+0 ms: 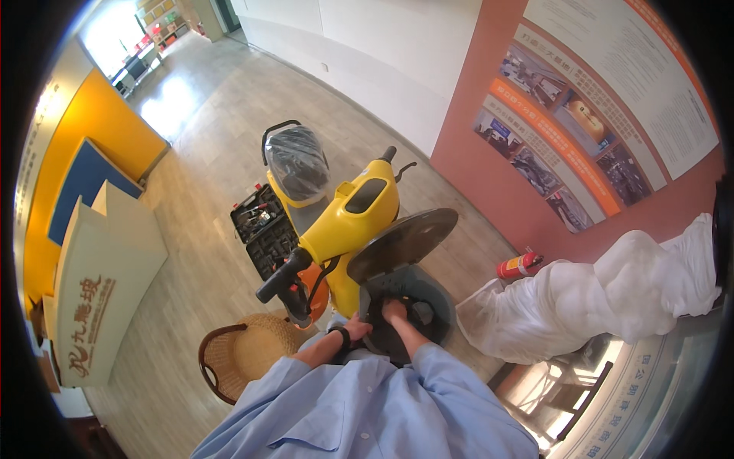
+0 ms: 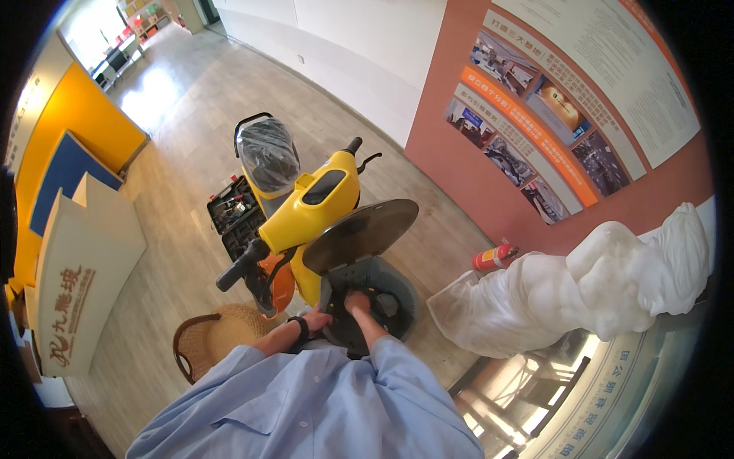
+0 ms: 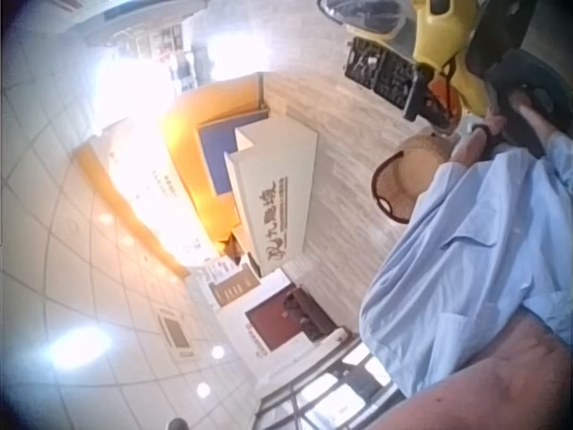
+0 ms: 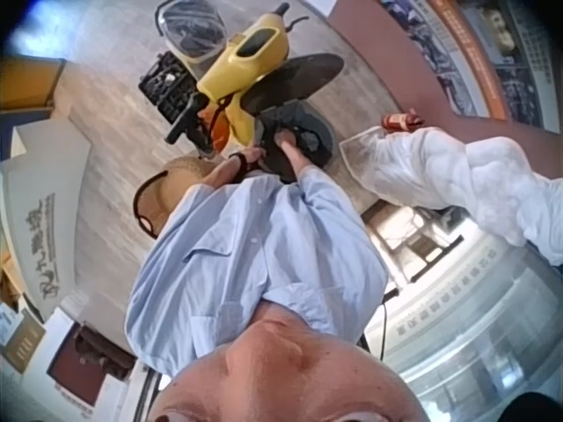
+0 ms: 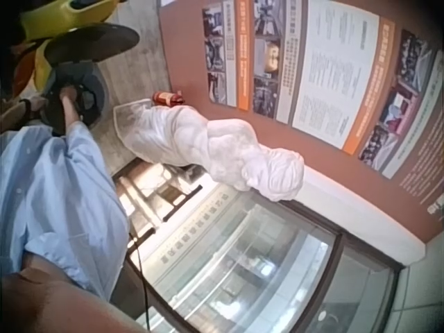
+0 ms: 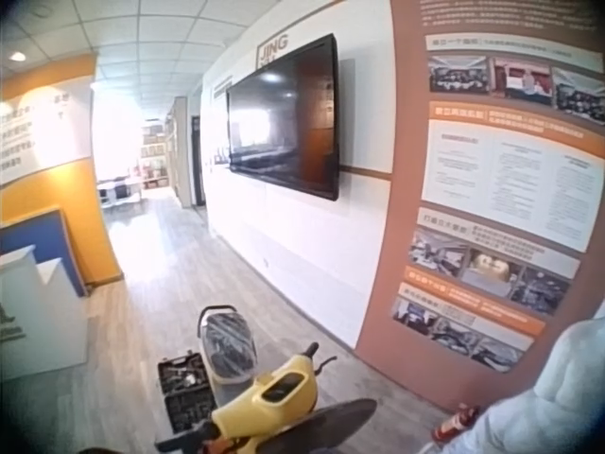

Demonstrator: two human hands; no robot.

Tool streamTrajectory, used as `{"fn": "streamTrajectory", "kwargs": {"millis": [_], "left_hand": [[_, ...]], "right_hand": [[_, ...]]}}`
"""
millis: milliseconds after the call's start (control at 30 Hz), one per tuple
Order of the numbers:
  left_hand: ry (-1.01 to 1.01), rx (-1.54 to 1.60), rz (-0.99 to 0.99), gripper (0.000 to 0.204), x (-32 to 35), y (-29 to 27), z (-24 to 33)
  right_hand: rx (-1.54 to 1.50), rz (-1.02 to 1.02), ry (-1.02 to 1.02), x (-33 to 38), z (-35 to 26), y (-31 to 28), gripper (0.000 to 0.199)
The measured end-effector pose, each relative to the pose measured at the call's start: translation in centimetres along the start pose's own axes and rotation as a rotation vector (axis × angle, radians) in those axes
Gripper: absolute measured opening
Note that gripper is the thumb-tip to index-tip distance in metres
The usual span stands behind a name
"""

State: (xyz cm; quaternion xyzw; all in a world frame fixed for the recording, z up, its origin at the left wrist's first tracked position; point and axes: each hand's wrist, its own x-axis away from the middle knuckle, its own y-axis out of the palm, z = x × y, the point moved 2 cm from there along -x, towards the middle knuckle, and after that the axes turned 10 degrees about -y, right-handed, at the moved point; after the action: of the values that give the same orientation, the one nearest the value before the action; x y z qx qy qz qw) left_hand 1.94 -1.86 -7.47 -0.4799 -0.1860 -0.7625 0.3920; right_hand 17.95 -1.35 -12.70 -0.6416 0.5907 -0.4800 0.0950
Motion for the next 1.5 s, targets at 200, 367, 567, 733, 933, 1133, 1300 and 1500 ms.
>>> {"fn": "streamTrajectory", "kwargs": {"millis": [200,367,567,733,933,1133,1300,1500], "left_hand": [[-0.017,0.013,0.000,0.064,1.5,-0.5,1.0],[-0.016,-0.014,0.020,0.062,1.0,-0.3,1.0],[0.022,-0.003,0.022,0.062,-1.2,0.0,-0.9],[-0.003,-0.078,0.028,0.063,0.0,0.1,0.3],[-0.039,-0.011,0.007,0.065,-1.9,0.4,-1.5],[-0.136,0.006,-0.023,0.063,1.0,-0.2,0.9],[-0.111,-0.002,-0.015,0.062,1.7,-0.2,1.4],[-0.015,-0.047,0.003,0.065,2.4,-0.3,1.7]], "right_hand": [[-0.067,0.155,-0.014,1.6,-1.5,-1.6,0.031],[0.026,0.170,-0.010,2.8,-2.9,-3.7,0.028],[-0.067,0.084,0.111,1.3,-2.3,-0.9,0.037],[-0.118,0.024,0.206,-0.2,0.5,0.8,0.040],[-0.162,0.239,-0.012,0.6,0.5,0.1,0.031],[-0.065,0.296,-0.043,2.2,-1.5,-2.0,0.018],[-0.029,0.373,-0.042,3.0,-2.2,-2.7,0.018],[-0.108,0.229,0.048,2.2,-1.9,-1.8,0.027]]}}
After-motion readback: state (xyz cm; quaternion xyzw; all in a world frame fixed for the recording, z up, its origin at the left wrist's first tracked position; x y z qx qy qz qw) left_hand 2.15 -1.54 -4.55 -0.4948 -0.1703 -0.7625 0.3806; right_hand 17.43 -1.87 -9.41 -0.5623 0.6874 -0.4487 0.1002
